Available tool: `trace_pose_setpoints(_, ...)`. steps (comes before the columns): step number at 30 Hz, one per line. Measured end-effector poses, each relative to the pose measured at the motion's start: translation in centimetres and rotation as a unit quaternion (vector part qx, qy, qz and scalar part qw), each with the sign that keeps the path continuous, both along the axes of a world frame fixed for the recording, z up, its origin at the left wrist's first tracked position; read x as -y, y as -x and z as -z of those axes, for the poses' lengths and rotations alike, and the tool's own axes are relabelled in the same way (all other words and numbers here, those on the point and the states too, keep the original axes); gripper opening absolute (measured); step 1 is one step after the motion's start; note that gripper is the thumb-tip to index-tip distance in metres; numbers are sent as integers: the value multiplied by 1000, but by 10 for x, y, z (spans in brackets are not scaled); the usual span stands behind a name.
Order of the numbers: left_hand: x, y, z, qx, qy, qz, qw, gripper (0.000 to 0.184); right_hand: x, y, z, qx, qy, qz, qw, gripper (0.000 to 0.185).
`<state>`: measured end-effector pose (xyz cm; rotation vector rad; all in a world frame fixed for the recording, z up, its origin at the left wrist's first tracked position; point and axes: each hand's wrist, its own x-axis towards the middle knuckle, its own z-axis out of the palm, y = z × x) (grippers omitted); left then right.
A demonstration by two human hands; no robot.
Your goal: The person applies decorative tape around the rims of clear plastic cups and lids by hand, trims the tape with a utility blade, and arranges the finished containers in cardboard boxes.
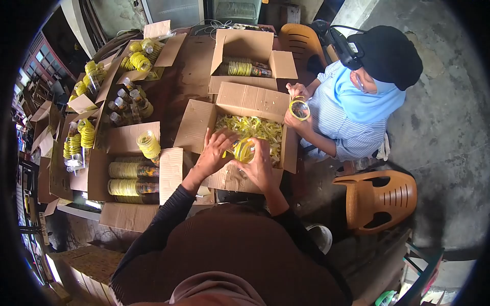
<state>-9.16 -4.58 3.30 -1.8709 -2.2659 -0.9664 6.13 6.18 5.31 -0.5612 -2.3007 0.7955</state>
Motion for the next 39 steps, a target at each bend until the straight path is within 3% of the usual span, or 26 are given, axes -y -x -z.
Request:
trace_pose_setpoints(3, -11, 7, 16, -48, 45, 13, 998, 65, -3, -8, -9, -6, 38, -21, 999, 73)
trace_pose_setpoints(5, -10, 17, 23, -40, 23, -52, 998, 61, -13, -19, -14, -20, 71, 4, 997, 69)
trace_pose_setpoints(6, -8, 22, 27, -2, -22, -63, 998, 60, -11, -25, -41, -43, 11, 7, 999, 67)
trace_pose_setpoints(9, -6, 38, 31, 103, -26, -78, 991, 66, -31, -47, -38, -64, 5, 36, 997, 68)
trace_pose_setpoints(10, -9, 43, 39, 94, -24, -81, 992, 70, -30, -54, -48, -58, 42, 54, 996, 70)
trace_pose_setpoints(13, -21, 44, 48, 102, -91, -86, 987, 72, -47, -70, -38, -42, -5, 60, 997, 75)
trace_pose_setpoints(15, -31, 47, 44, 156, -24, -91, 983, 68, -50, -79, -39, -21, -44, 54, 997, 78)
trace_pose_setpoints(17, -31, 45, 41, 67, 97, -157, 980, 73, -55, -84, -32, 3, -52, 51, 997, 81)
trace_pose_setpoints(19, -33, 41, 35, 24, 83, -232, 969, 79, -57, -87, -31, 14, -61, 34, 997, 84)
trace_pose_setpoints(21, -32, 30, 24, -13, 34, -238, 971, 77, -61, -90, -27, 26, -45, 20, 998, 88)
trace_pose_setpoints(23, -35, 2, -6, 26, -6, -144, 989, 79, -62, -89, -30, 29, -46, -29, 998, 92)
trace_pose_setpoints(24, -40, -7, 1, 77, -84, -23, 993, 90, -63, -89, -31, 51, -45, -45, 997, 93)
trace_pose_setpoints(26, -47, -47, -11, 138, 30, 36, 989, 112, -64, -86, -27, 26, -9, -79, 997, 93)
trace_pose_setpoints(29, -60, -85, -13, 178, 37, 108, 977, 102, -68, -83, -19, -11, 16, -128, 992, 90)
trace_pose_setpoints(31, -62, -96, 1, 291, 31, 127, 948, 100, -72, -84, -14, -28, 82, -203, 975, 75)
trace_pose_setpoints(32, -65, -99, 9, 291, 7, 129, 948, 93, -75, -83, -15, -57, 94, -205, 973, 55)
trace_pose_setpoints(33, -66, -101, 9, 290, 7, 126, 949, 93, -80, -84, -11, -58, 95, -208, 972, 55)
trace_pose_setpoints(35, -65, -105, 8, 246, 9, 71, 966, 90, -92, -85, -1, 25, 91, -110, 989, 40)
trace_pose_setpoints(36, -63, -108, 1, 286, 34, 40, 957, 82, -92, -83, -16, -19, -9, -97, 995, 29)
trace_pose_setpoints(37, -63, -109, 2, 285, 35, 37, 957, 82, -93, -82, -13, -20, -8, -99, 995, 29)
trace_pose_setpoints(39, -64, -112, 3, 220, -29, 53, 974, 57, -96, -83, -3, 44, -15, -126, 991, 30)
